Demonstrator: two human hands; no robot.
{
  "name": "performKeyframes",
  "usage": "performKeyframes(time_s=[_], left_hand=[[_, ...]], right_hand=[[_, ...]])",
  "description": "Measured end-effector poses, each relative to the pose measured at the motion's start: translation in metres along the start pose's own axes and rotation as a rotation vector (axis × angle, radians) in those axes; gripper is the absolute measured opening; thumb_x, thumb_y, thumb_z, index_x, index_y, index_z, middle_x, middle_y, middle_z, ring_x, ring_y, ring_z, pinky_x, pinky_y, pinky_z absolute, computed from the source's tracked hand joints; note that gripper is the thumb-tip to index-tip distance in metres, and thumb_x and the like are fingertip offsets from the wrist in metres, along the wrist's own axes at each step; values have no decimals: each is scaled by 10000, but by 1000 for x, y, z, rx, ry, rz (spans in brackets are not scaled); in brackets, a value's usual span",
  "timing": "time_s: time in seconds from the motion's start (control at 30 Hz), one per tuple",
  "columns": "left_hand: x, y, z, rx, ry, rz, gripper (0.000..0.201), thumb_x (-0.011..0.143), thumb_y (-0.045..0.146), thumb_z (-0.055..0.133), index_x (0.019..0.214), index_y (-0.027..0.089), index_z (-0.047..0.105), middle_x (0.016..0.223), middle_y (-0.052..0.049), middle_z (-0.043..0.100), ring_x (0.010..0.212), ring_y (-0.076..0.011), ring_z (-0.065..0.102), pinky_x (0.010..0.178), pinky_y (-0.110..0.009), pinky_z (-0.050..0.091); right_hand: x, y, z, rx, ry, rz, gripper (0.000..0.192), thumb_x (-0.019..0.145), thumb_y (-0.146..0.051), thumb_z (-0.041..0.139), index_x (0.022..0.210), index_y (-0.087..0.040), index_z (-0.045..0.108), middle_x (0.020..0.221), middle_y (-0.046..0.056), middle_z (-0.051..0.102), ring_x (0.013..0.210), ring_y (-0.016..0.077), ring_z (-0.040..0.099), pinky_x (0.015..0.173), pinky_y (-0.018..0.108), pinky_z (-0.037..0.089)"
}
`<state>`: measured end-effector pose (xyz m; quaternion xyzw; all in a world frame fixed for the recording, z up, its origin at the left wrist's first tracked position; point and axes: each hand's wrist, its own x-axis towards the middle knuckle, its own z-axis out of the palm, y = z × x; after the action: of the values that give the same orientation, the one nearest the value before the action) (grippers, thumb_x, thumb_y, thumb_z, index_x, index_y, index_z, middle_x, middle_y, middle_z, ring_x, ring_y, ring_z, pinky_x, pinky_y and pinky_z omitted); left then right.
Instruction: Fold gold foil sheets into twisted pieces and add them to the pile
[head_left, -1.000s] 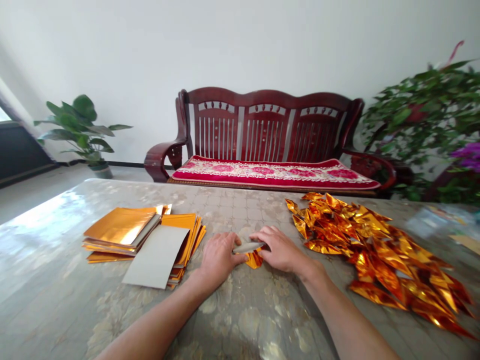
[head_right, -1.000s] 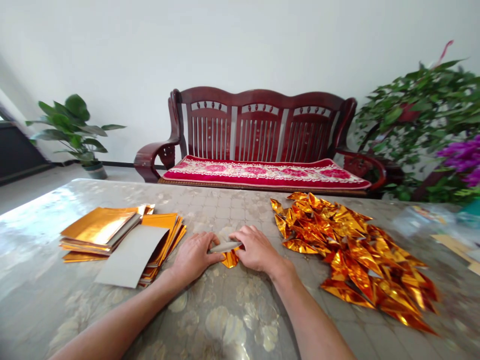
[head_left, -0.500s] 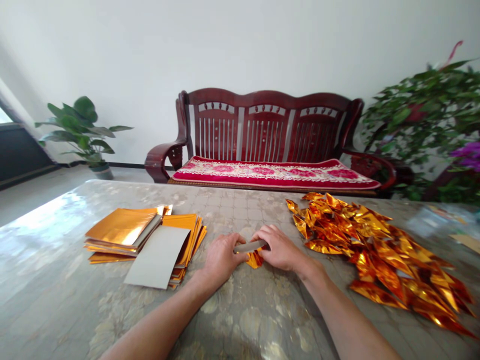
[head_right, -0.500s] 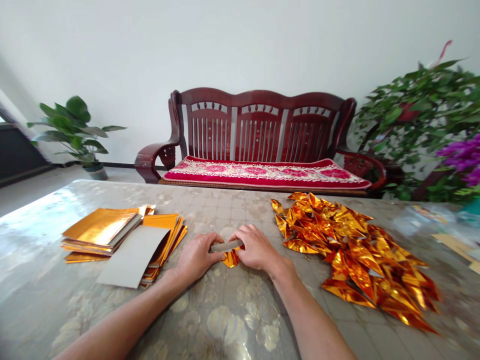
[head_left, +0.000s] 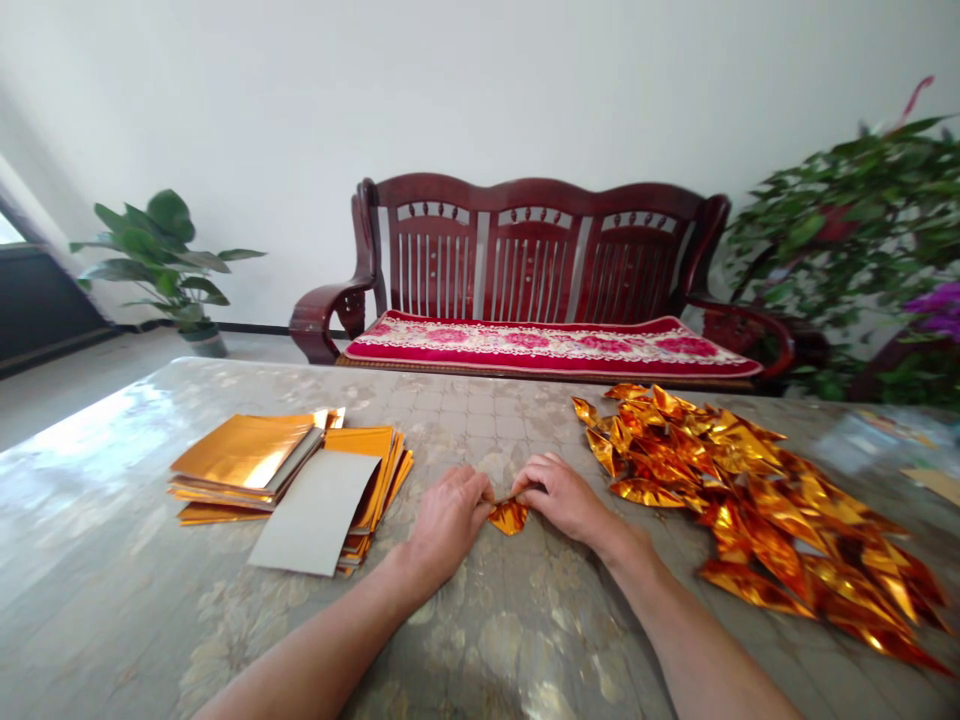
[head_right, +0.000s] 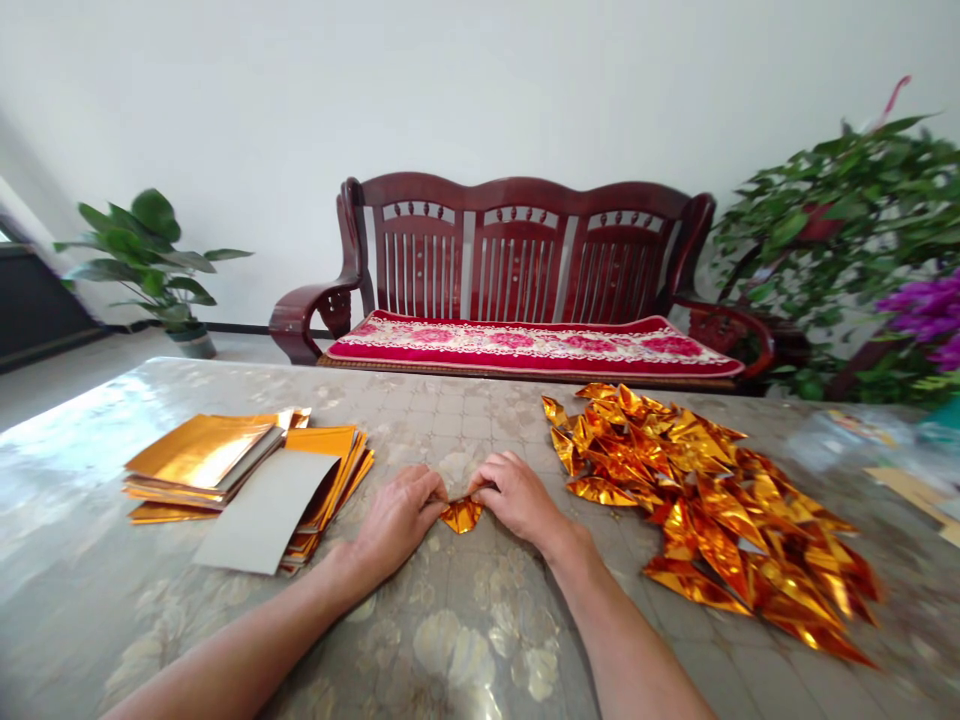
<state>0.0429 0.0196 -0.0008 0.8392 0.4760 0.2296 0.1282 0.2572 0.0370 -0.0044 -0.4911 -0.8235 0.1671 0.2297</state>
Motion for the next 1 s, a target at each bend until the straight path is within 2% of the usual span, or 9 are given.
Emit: performKeyframes(time_s=[0.3, 0.47, 0.63, 0.8, 0.93, 1.0], left_hand=[[-6, 7, 0, 352, -54, 215, 114, 958, 184, 496, 898, 214, 587, 907, -21, 618, 858, -210, 553, 726, -322, 416], [-15, 10, -1, 423, -79, 267, 77, 950, 196, 519, 928, 210, 592, 925, -36, 615, 888, -224, 546, 751, -346, 424], [-22, 13, -1, 458, -153, 286, 87, 945, 183, 518, 946, 192, 604, 917, -43, 620, 867, -234, 553, 750, -365, 430], [-27, 19, -2, 489, -166, 245, 94, 926, 163, 545, 991, 178, 612, 937, -49, 624, 853, -240, 565, 749, -373, 430], [-30, 20, -2, 486, -135, 239, 106, 927, 158, 539, 989, 182, 621, 919, -48, 627, 832, -238, 568, 740, -374, 408], [-30, 21, -1, 475, -103, 237, 120, 937, 158, 517, 954, 189, 632, 888, -45, 627, 819, -235, 568, 750, -380, 390]], right_hand=[[-15, 1, 2, -116, 93, -191, 242, 954, -146, 506, 936, -236, 729, 862, 30, 620, 893, 176, 544, 805, 295, 433], [-18, 1, 0, -150, 94, -216, 262, 946, -134, 512, 933, -238, 752, 850, 36, 635, 862, 171, 561, 793, 291, 451], [-20, 4, 1, -159, 111, -248, 270, 900, -90, 542, 951, -238, 762, 849, 37, 648, 840, 170, 571, 783, 291, 461], [-22, 1, -3, -150, 103, -224, 342, 812, -14, 541, 929, -242, 768, 864, 29, 652, 852, 169, 574, 796, 291, 460], [-21, -6, -7, -145, 84, -125, 194, 882, -146, 580, 812, -225, 743, 852, 21, 658, 851, 169, 575, 807, 299, 449], [-20, -8, -7, -146, 90, -55, 203, 907, -215, 597, 729, -214, 696, 815, 14, 647, 844, 168, 567, 792, 296, 440]])
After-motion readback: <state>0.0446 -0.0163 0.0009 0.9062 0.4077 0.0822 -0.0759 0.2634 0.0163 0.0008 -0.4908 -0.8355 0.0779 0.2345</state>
